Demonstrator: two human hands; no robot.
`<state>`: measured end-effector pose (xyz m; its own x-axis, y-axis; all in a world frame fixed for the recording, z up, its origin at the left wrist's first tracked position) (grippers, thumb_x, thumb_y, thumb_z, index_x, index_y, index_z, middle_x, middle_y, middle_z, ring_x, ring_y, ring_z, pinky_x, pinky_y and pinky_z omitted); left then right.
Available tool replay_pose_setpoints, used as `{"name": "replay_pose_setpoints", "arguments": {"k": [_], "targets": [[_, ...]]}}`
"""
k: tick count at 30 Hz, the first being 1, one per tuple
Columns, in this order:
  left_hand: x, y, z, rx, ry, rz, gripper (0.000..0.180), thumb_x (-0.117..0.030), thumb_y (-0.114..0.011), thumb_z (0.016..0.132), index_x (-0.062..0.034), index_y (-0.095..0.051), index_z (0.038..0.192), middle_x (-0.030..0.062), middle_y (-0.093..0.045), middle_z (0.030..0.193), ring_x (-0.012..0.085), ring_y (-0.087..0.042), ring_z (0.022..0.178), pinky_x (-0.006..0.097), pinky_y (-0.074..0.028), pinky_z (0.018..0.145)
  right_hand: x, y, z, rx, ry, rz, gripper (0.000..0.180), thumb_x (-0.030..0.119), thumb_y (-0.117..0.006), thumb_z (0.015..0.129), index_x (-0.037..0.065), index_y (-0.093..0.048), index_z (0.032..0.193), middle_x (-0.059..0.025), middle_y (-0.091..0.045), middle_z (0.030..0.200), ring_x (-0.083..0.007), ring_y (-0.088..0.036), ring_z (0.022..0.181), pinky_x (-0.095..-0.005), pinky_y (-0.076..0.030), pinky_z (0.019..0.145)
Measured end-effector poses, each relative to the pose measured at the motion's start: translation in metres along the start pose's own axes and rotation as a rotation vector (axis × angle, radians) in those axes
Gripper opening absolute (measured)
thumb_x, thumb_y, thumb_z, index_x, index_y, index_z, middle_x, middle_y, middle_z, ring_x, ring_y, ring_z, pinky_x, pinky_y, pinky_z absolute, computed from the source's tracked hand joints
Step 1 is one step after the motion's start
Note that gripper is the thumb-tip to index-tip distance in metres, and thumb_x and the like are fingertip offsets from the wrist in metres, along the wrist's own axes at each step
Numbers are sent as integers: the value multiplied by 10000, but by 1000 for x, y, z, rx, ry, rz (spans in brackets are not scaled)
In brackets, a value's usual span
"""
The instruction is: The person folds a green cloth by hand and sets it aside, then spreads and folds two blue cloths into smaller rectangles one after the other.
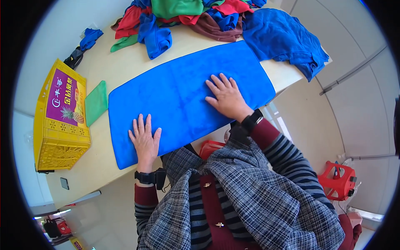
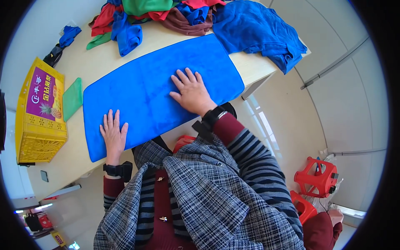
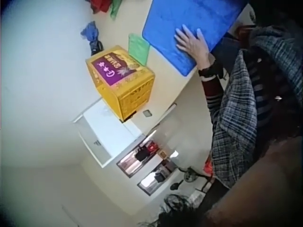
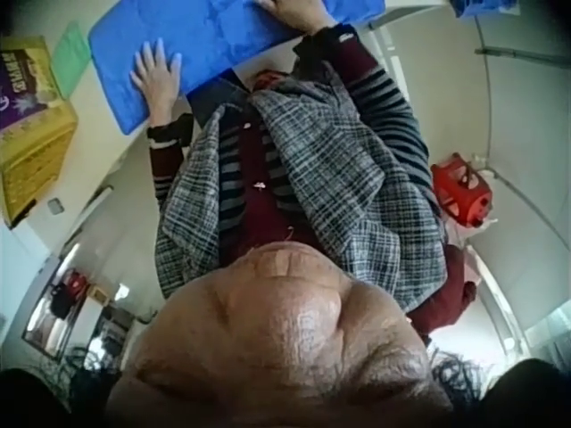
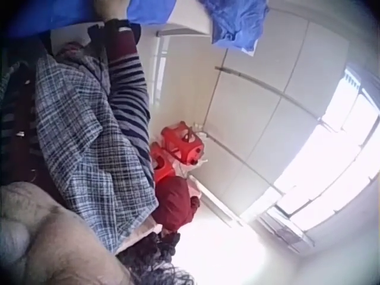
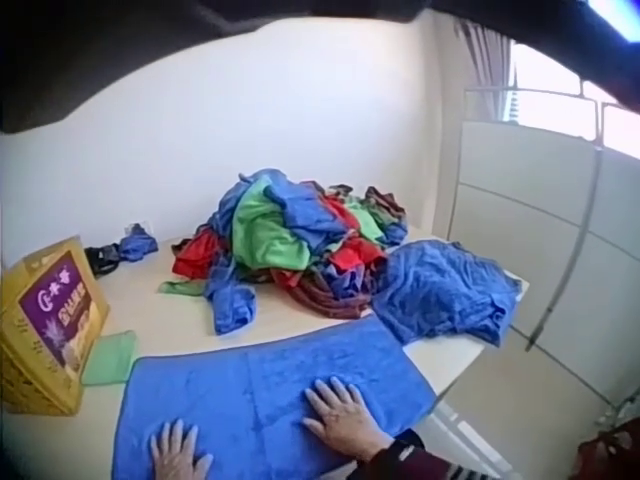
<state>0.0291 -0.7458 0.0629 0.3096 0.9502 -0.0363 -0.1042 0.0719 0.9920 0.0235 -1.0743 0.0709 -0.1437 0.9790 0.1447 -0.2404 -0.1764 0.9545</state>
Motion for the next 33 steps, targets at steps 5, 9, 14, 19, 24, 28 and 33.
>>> {"name": "replay_pose_setpoints", "arguments": {"k": [5,9,14,19,24,28,33], "targets": [[1,-1,14,13,34,-12,652,-542,-412,1048,-163,-364,1578,149,-278,1654,402,-199,1530,642,-102,1202,-27,-9,27,64,40,-29,641,553,-394,1048,165,-399,1559,-131,-348,1625,-382,-267,1514,-556,-194,1227],[1,1,18,4,46,-8,655,-545,-410,1048,-164,-363,1578,149,-274,1656,404,-195,1531,646,-102,1200,-42,-13,46,86,54,-28,654,566,-373,1050,169,-373,1570,-131,-337,1631,-384,-252,1520,-555,-184,1232],[-1,1,9,10,70,6,654,-544,-413,1047,-165,-364,1578,151,-274,1655,406,-196,1530,657,-104,1195,-45,-16,60,167,70,-63,674,597,-324,1050,187,-350,1584,-113,-304,1650,-376,-219,1537,-551,-158,1243],[2,3,-8,-32,95,-2,652,-538,-458,1031,-161,-397,1559,159,-304,1641,424,-225,1516,695,-153,1170,-40,-15,68,230,90,-70,690,604,-314,1051,180,-324,1595,-124,-281,1658,-381,-201,1541,-553,-153,1246],[3,6,-18,-42,102,7,654,-537,-471,1025,-159,-404,1555,162,-313,1635,424,-236,1511,690,-156,1171,-36,-16,48,143,90,-67,677,566,-405,1037,148,-365,1568,-154,-317,1632,-399,-250,1518,-561,-208,1224],[4,3,-22,-7,96,-38,656,-534,-481,1020,-153,-411,1550,166,-322,1629,416,-252,1506,679,-163,1173,25,11,15,-5,119,30,607,468,-549,986,104,-483,1467,-178,-439,1532,-419,-357,1445,-568,-298,1161],[-8,-2,-16,-51,47,-24,651,-534,-487,1016,-167,-413,1549,154,-325,1631,399,-258,1507,660,-164,1179,136,-10,-18,-48,267,231,582,443,-587,968,101,-531,1436,-169,-472,1512,-405,-380,1434,-570,-305,1158]]}}
Point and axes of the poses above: each hand's wrist, its own z-axis towards the middle knuckle, its own y-axis out of the back of the hand, x = y × z, the point moved 5 cm from there along z, towards the middle knuckle
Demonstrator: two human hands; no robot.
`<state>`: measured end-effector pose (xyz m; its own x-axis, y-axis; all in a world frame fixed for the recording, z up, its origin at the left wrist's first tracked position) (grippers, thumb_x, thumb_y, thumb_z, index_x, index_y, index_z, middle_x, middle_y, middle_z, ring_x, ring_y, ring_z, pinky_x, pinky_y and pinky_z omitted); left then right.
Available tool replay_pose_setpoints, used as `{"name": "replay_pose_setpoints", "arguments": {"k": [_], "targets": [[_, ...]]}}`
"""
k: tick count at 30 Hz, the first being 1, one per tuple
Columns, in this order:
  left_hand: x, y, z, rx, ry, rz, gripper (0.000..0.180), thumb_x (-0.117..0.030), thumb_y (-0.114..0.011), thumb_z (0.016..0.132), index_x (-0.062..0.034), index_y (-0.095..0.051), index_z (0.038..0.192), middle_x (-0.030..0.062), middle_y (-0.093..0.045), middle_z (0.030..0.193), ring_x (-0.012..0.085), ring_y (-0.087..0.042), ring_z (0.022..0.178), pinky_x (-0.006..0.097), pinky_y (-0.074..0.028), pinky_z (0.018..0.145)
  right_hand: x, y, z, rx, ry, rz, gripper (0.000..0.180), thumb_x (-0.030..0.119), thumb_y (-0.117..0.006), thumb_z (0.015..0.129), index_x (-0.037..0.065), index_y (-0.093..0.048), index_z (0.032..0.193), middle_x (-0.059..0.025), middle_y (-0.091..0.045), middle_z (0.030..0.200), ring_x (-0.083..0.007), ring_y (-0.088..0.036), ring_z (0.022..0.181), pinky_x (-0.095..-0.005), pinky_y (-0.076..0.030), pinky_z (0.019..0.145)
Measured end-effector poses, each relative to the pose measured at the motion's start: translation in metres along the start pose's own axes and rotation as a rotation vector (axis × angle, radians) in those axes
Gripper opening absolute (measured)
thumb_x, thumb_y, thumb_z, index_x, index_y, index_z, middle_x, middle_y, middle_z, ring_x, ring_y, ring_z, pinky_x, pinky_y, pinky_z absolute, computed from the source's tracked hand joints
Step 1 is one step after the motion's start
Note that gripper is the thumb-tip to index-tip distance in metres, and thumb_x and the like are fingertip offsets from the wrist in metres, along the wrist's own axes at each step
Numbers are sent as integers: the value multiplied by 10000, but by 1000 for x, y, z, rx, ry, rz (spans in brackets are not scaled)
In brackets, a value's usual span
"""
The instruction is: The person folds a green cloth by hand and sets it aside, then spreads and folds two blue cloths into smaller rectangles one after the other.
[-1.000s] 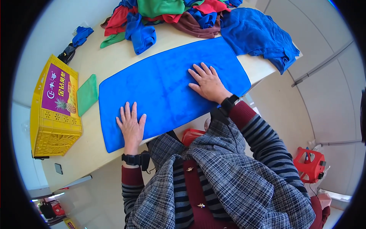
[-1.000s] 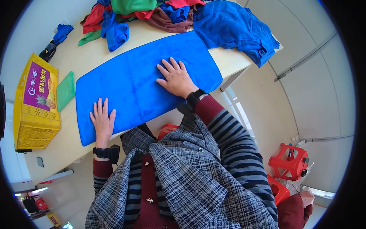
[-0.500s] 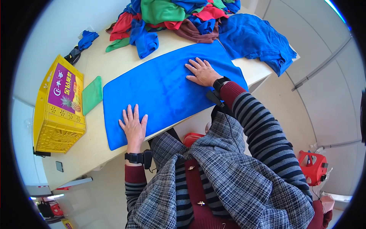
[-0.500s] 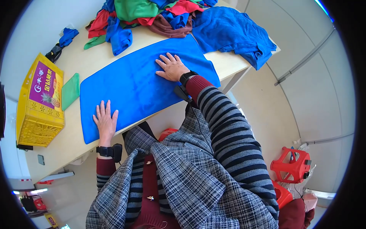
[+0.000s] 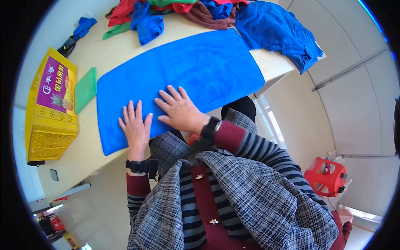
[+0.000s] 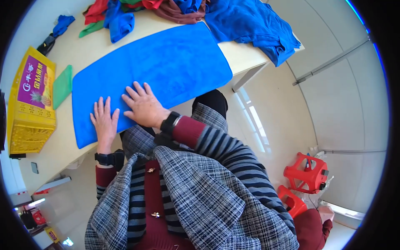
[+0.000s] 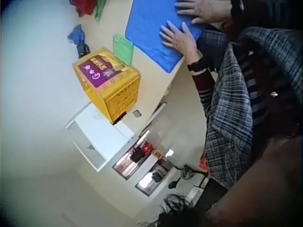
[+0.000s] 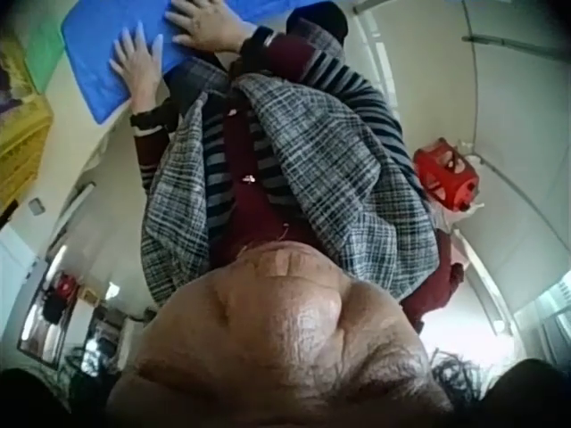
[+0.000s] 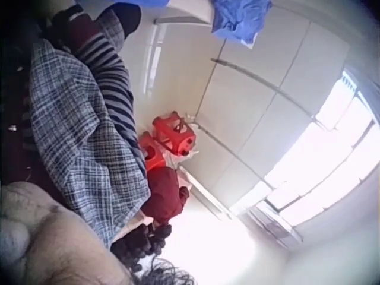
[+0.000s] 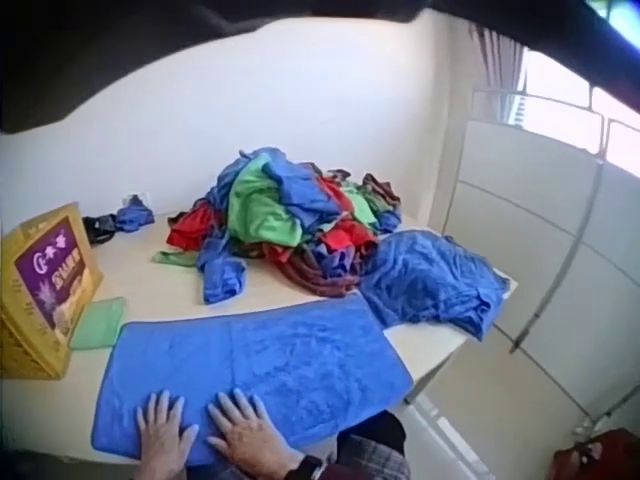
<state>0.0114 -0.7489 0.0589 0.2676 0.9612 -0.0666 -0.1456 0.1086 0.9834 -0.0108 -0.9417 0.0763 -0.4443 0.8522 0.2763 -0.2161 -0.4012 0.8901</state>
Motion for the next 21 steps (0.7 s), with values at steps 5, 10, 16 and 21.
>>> {"name": "replay_pose_setpoints", "arguments": {"k": [5,10,16,21], "targets": [[31,-1,-3,33,94,79,651,-547,-454,1024,-198,-383,1568,125,-296,1651,380,-231,1522,642,-141,1193,-47,24,-15,21,-22,-49,591,438,-594,964,120,-523,1457,-138,-451,1547,-380,-379,1445,-562,-279,1179],[84,-7,-13,45,229,135,666,-573,-401,1033,-225,-330,1596,100,-256,1673,362,-196,1539,629,-107,1206,-158,67,-58,-9,-280,-249,591,453,-567,982,164,-492,1492,-126,-436,1567,-371,-356,1465,-532,-250,1202],[124,-7,-22,18,291,130,656,-588,-360,1047,-248,-303,1605,79,-236,1681,355,-186,1544,623,-123,1203,-254,96,-101,-40,-451,-352,589,471,-512,1015,182,-454,1525,-130,-409,1589,-380,-324,1485,-527,-233,1211],[139,0,-25,49,367,78,662,-563,-401,1040,-222,-308,1600,107,-245,1673,369,-203,1534,626,-144,1197,-280,115,-111,-17,-557,-426,593,470,-520,1012,165,-462,1517,-140,-425,1570,-384,-349,1462,-532,-269,1188]]}}
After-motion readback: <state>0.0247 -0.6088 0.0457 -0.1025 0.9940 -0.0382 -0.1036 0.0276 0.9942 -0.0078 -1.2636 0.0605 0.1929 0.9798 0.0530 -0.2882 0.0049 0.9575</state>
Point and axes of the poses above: each hand's wrist, its own z-axis towards the middle knuckle, its own y-axis out of the back of the hand, x = y × z, the point moved 5 cm from there along z, towards the middle knuckle
